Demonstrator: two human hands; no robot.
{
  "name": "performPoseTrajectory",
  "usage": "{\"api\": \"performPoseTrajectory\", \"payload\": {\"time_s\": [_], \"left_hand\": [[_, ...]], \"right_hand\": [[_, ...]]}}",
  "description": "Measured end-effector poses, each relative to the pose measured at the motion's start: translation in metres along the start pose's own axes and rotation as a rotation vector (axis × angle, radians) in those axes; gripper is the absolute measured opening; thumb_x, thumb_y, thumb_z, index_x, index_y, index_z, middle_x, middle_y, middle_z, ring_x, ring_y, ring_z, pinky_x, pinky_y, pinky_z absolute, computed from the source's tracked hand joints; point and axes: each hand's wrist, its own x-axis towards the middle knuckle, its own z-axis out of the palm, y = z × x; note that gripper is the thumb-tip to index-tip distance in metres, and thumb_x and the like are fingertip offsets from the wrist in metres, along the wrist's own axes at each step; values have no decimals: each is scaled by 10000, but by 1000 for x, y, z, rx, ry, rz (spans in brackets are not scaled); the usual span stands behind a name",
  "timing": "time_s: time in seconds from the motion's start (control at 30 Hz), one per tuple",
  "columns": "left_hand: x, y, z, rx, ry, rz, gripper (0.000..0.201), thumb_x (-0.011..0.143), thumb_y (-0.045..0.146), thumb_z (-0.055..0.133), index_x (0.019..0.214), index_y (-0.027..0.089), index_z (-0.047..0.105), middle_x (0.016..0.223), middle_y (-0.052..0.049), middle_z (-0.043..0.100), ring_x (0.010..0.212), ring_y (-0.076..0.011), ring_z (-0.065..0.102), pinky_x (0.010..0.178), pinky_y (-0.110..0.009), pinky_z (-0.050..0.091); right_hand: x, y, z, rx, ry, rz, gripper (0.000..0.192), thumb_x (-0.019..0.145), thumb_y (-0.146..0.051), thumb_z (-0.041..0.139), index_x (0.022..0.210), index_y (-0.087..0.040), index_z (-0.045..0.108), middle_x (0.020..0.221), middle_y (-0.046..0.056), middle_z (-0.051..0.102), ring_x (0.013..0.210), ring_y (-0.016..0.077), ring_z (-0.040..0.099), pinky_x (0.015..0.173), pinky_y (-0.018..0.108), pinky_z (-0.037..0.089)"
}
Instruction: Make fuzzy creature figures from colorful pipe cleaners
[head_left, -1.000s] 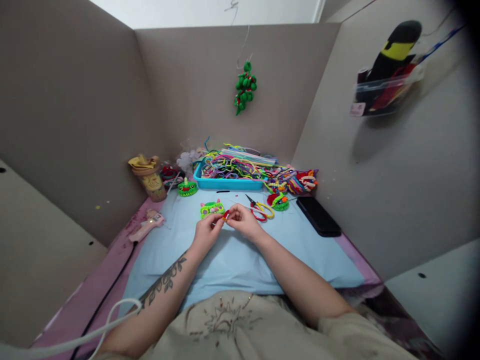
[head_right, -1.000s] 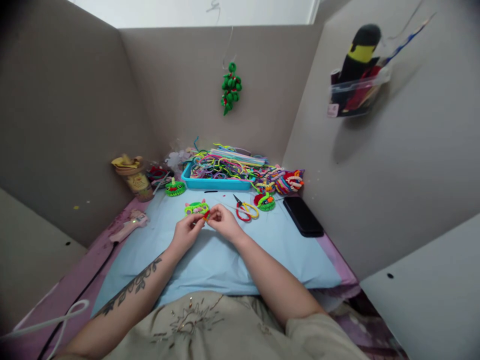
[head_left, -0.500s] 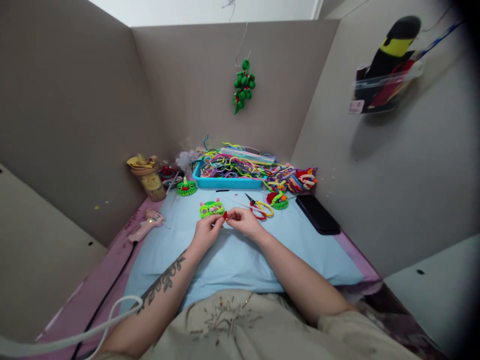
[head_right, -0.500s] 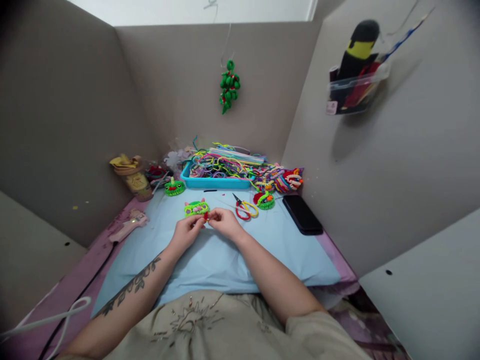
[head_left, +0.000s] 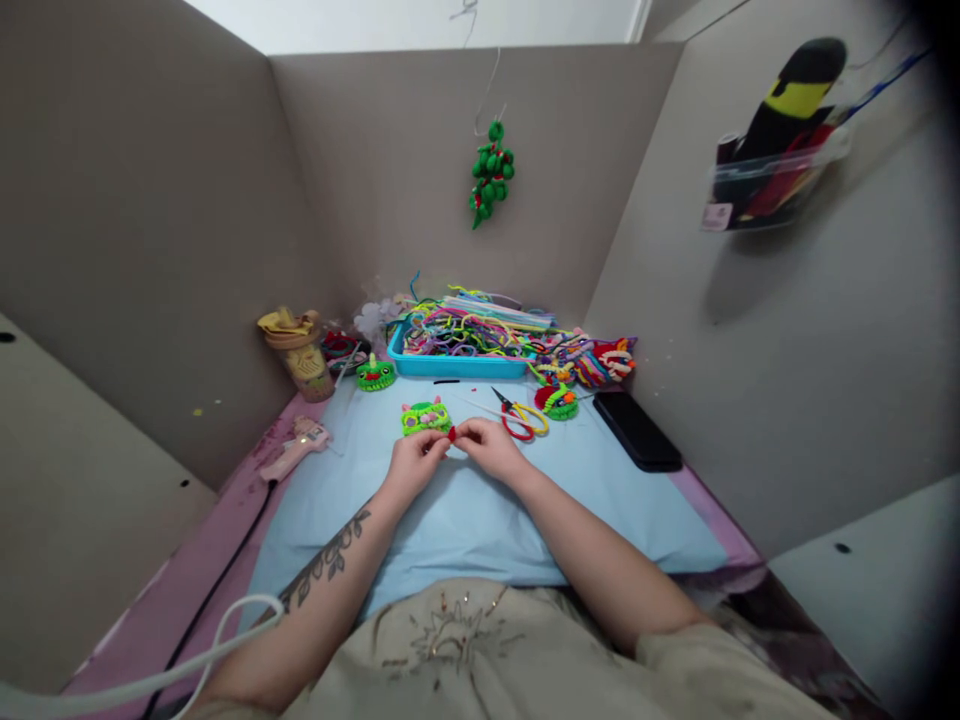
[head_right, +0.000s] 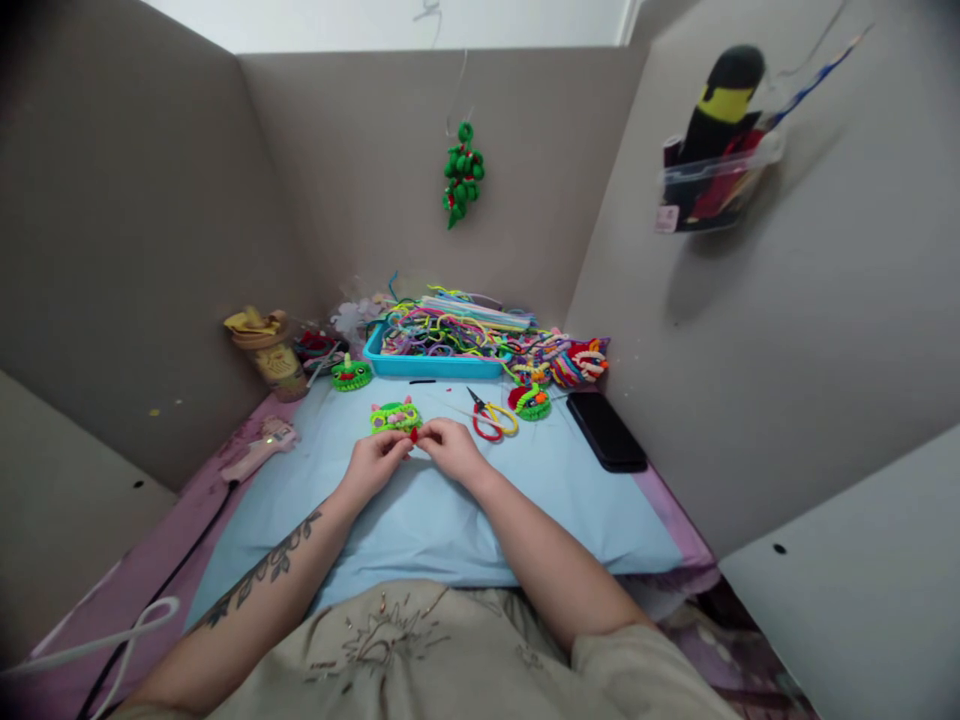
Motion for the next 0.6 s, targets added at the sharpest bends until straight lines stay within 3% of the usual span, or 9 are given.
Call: {"api": "performPoseTrajectory", "payload": {"time_s": [0.27, 0.43, 0.6], "left_hand": [[0, -1, -1, -76, -88, -35, 243, 751, 377, 579, 702, 149, 648, 557, -7, 613, 493, -122, 510, 487, -223, 379], [-1, -2, -3, -182, -208, -37, 269, 744, 410, 597, 716, 145, 636, 573, -1, 587, 502, -109, 484, 485, -215, 356], [-2, -1, -8, -262, -410, -49, 306, 755, 431, 607, 719, 128, 630, 569, 3, 561, 489, -83, 448, 484, -203, 333]], "right_hand": [[-1, -4, -3, 0, -18, -35, 45, 710, -187, 596, 681, -181, 629, 713, 7, 618, 687, 142, 537, 632, 261, 401], [-1, -5, -8, 264, -112, 105, 135, 633, -255, 694, 678, -172, 596, 603, -31, 578, 551, 105, 494, 541, 237, 386], [-2, -3, -13, 447, -273, 170, 237, 573, -267, 753, 696, -162, 579, 612, -38, 600, 554, 99, 531, 551, 228, 395]]}}
